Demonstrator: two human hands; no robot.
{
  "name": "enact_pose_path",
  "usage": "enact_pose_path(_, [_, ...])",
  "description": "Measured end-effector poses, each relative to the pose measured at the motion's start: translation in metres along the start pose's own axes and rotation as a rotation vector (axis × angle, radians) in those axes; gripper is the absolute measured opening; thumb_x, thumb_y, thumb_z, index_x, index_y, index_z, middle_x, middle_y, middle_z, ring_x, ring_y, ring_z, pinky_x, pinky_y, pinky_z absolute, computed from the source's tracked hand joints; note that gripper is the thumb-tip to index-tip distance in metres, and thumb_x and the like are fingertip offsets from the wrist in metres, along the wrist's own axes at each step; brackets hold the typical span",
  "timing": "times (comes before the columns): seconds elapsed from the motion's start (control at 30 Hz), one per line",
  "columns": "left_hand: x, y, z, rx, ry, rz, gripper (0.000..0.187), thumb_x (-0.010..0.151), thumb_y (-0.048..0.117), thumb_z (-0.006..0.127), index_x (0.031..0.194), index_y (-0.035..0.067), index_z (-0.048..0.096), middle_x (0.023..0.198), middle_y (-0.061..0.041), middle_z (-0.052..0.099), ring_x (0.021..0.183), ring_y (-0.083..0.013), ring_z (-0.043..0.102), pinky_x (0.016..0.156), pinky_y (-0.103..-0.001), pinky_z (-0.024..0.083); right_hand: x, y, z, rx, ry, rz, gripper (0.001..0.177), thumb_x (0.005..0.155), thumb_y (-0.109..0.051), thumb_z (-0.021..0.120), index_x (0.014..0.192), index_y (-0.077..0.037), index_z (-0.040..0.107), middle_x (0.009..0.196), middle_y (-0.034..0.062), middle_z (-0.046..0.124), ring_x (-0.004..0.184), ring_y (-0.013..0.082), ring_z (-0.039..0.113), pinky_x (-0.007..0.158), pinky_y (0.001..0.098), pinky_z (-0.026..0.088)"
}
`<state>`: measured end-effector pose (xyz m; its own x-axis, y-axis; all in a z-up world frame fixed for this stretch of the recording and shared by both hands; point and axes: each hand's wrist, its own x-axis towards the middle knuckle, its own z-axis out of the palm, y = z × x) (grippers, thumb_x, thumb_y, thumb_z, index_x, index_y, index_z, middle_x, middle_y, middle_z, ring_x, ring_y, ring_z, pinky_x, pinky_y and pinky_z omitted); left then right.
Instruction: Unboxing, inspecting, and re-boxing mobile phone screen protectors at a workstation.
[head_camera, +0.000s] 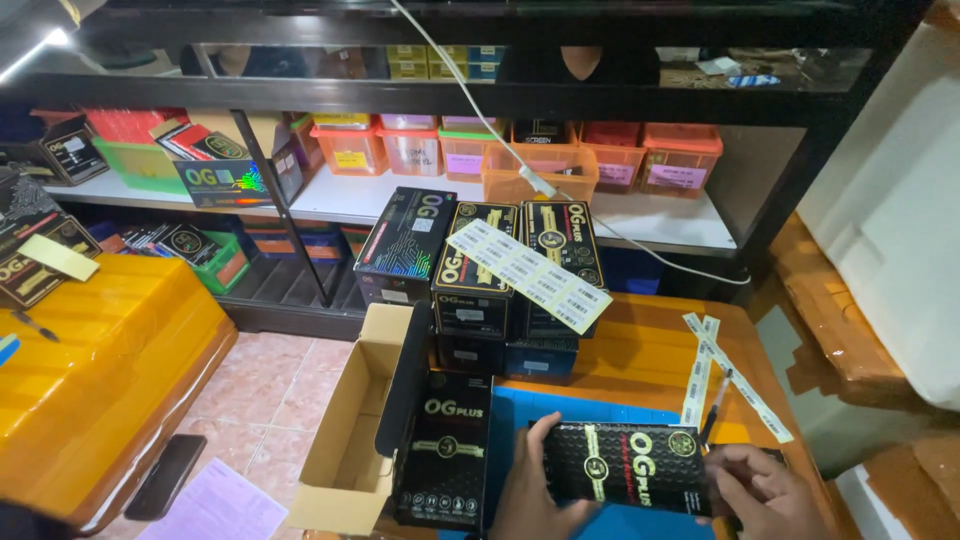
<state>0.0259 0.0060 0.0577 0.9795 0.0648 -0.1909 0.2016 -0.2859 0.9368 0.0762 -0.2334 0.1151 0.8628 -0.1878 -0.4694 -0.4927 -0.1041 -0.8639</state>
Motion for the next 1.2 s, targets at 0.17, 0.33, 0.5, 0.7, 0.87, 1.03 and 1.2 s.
enact_pose_path(0.17, [-0.012, 0.001, -0.002, -0.061, 0.009, 0.187, 0.09, 0.077, 0.015, 0.084, 0.152, 0.024, 0.036, 0.142, -0.006, 0.044, 0.135, -0.0261, 0.051, 0.114, -0.047, 0.05, 0.048, 0.039, -0.02, -0.324, -0.122, 0.019, 0.035, 0.099, -0.007, 0.067, 0.133, -0.003, 0.078, 0.112, 0.0278, 0.087, 0.097, 0.0389, 0.079, 0.092, 0.0464, 0.055])
enact_pose_path(0.33, [-0.017, -0.003, -0.003, -0.131, -0.005, 0.402, 0.076, 0.082, 0.014, 0.074, 0.151, 0.018, 0.041, 0.131, -0.012, 0.049, 0.124, -0.0315, 0.056, 0.103, -0.048, 0.052, 0.024, 0.033, 0.008, -0.428, -0.049, 0.308, 0.041, 0.097, -0.008, 0.079, 0.136, 0.002, 0.069, 0.109, 0.0302, 0.089, 0.111, 0.0369, 0.075, 0.108, 0.0463, 0.041])
enact_pose_path(0.5, [-0.016, -0.012, -0.001, -0.049, 0.004, 0.554, 0.081, 0.082, 0.011, 0.073, 0.154, 0.013, 0.034, 0.137, -0.013, 0.045, 0.128, -0.032, 0.05, 0.104, -0.047, 0.048, 0.034, 0.049, -0.001, -0.532, 0.017, 0.267, 0.067, 0.095, 0.012, 0.068, 0.154, -0.007, 0.042, 0.15, 0.0234, 0.058, 0.139, 0.0378, 0.053, 0.116, 0.0524, 0.038])
enact_pose_path(0.7, [-0.019, -0.013, 0.001, -0.022, -0.041, 0.576, 0.083, 0.089, 0.023, 0.076, 0.156, 0.014, 0.03, 0.138, -0.016, 0.041, 0.125, -0.0401, 0.051, 0.102, -0.061, 0.051, 0.08, 0.091, -0.044, -0.455, -0.12, -0.062, 0.043, 0.09, 0.0, 0.062, 0.128, -0.002, 0.082, 0.129, 0.0156, 0.084, 0.123, 0.0299, 0.071, 0.11, 0.0427, 0.046])
enact_pose_path(0.87, [-0.013, -0.019, 0.003, 0.001, 0.071, 0.484, 0.094, 0.078, 0.018, 0.084, 0.155, 0.014, 0.03, 0.14, -0.015, 0.04, 0.127, -0.0333, 0.052, 0.101, -0.049, 0.057, -0.02, 0.022, -0.024, 0.164, 0.019, -0.035, 0.034, 0.105, 0.0, 0.051, 0.134, 0.019, 0.057, 0.126, 0.0391, 0.062, 0.119, 0.0479, 0.057, 0.099, 0.0598, 0.045])
enact_pose_path(1.03, [-0.008, -0.018, 0.003, 0.086, 0.011, 0.329, 0.098, 0.073, 0.026, 0.089, 0.151, 0.02, 0.031, 0.153, -0.012, 0.02, 0.14, -0.0385, 0.039, 0.111, -0.055, 0.052, -0.004, 0.031, -0.056, 0.402, 0.321, -0.119, 0.03, 0.108, -0.01, 0.055, 0.132, 0.008, 0.055, 0.122, 0.0346, 0.061, 0.11, 0.0486, 0.062, 0.097, 0.0615, 0.052])
enact_pose_path(1.2, [0.0, -0.028, 0.007, 0.294, -0.071, 0.319, 0.103, 0.076, 0.035, 0.088, 0.157, 0.019, 0.027, 0.148, -0.011, 0.026, 0.144, -0.0343, 0.022, 0.117, -0.059, 0.03, -0.004, 0.034, -0.075, 0.469, 0.258, -0.671, 0.027, 0.11, -0.003, 0.04, 0.134, -0.013, 0.034, 0.146, 0.018, 0.047, 0.136, 0.0321, 0.051, 0.104, 0.0596, 0.05])
